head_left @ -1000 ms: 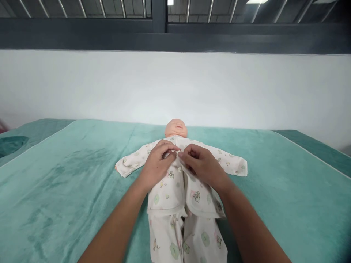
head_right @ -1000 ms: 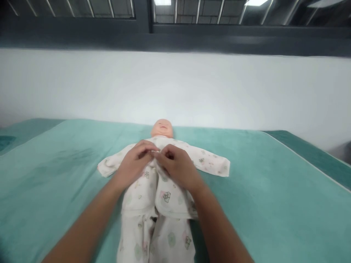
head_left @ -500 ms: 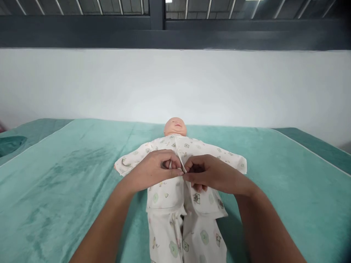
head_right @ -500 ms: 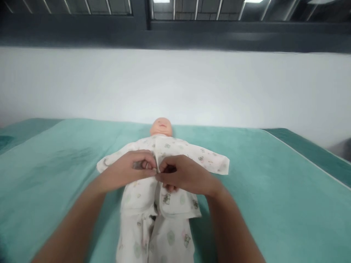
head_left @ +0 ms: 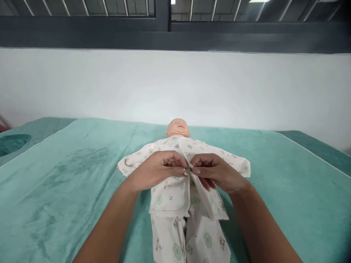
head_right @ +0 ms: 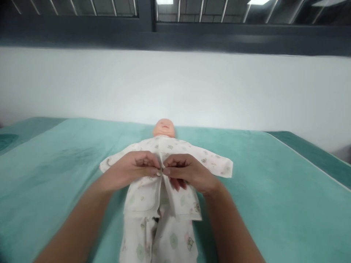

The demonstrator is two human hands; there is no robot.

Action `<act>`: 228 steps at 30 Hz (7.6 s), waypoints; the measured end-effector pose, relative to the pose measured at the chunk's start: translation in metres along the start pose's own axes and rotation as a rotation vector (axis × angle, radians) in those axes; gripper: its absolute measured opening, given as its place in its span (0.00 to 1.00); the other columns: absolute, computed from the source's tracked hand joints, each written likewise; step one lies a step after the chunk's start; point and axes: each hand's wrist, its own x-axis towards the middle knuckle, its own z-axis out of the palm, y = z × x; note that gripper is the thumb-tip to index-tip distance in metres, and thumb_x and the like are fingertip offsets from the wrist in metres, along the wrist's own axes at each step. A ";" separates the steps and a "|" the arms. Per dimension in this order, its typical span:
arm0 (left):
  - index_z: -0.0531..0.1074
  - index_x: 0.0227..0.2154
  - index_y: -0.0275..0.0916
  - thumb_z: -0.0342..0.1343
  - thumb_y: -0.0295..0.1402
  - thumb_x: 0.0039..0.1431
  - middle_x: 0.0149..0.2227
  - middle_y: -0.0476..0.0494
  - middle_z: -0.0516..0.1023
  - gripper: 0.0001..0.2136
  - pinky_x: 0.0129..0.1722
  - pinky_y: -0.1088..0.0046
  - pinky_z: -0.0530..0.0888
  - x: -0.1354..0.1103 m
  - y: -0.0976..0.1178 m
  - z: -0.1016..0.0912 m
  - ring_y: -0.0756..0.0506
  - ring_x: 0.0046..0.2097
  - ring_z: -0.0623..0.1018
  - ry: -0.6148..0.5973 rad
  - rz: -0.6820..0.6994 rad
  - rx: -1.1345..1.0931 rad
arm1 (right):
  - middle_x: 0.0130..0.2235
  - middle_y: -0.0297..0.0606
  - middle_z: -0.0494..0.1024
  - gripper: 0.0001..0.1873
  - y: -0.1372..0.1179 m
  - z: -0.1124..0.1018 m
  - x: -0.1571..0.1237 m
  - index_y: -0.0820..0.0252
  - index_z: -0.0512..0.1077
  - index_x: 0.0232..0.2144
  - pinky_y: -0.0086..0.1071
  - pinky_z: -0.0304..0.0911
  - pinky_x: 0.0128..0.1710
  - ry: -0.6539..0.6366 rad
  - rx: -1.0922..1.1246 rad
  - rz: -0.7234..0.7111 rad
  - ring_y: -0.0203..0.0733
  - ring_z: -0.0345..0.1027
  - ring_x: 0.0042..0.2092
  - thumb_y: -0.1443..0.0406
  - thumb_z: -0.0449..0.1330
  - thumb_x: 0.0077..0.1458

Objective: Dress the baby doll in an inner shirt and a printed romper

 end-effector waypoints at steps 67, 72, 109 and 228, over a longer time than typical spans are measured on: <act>0.68 0.34 0.42 0.54 0.32 0.58 0.30 0.53 0.67 0.02 0.28 0.77 0.63 0.000 -0.001 0.009 0.52 0.31 0.67 0.043 -0.007 0.208 | 0.19 0.23 0.66 0.10 -0.005 0.009 0.000 0.56 0.62 0.33 0.21 0.52 0.16 0.010 -0.084 0.061 0.28 0.60 0.18 0.66 0.62 0.53; 0.66 0.35 0.41 0.55 0.33 0.60 0.29 0.54 0.63 0.04 0.28 0.78 0.62 -0.002 -0.002 0.005 0.53 0.30 0.63 -0.016 0.025 0.090 | 0.16 0.24 0.67 0.10 -0.005 0.007 0.001 0.57 0.63 0.34 0.21 0.50 0.15 -0.010 -0.037 0.033 0.28 0.57 0.17 0.61 0.61 0.57; 0.69 0.39 0.41 0.57 0.35 0.59 0.33 0.50 0.68 0.07 0.33 0.75 0.66 0.002 -0.008 0.003 0.51 0.34 0.69 -0.040 0.032 0.005 | 0.17 0.30 0.71 0.14 0.001 0.003 0.003 0.60 0.69 0.30 0.21 0.52 0.15 -0.033 0.009 0.004 0.30 0.62 0.17 0.56 0.57 0.60; 0.64 0.59 0.34 0.33 0.43 0.68 0.58 0.35 0.71 0.26 0.58 0.60 0.64 -0.057 -0.112 -0.061 0.39 0.60 0.69 0.778 -0.257 1.317 | 0.61 0.46 0.66 0.26 0.097 -0.094 -0.033 0.62 0.58 0.61 0.49 0.51 0.61 0.636 -1.362 -0.108 0.50 0.59 0.61 0.57 0.42 0.66</act>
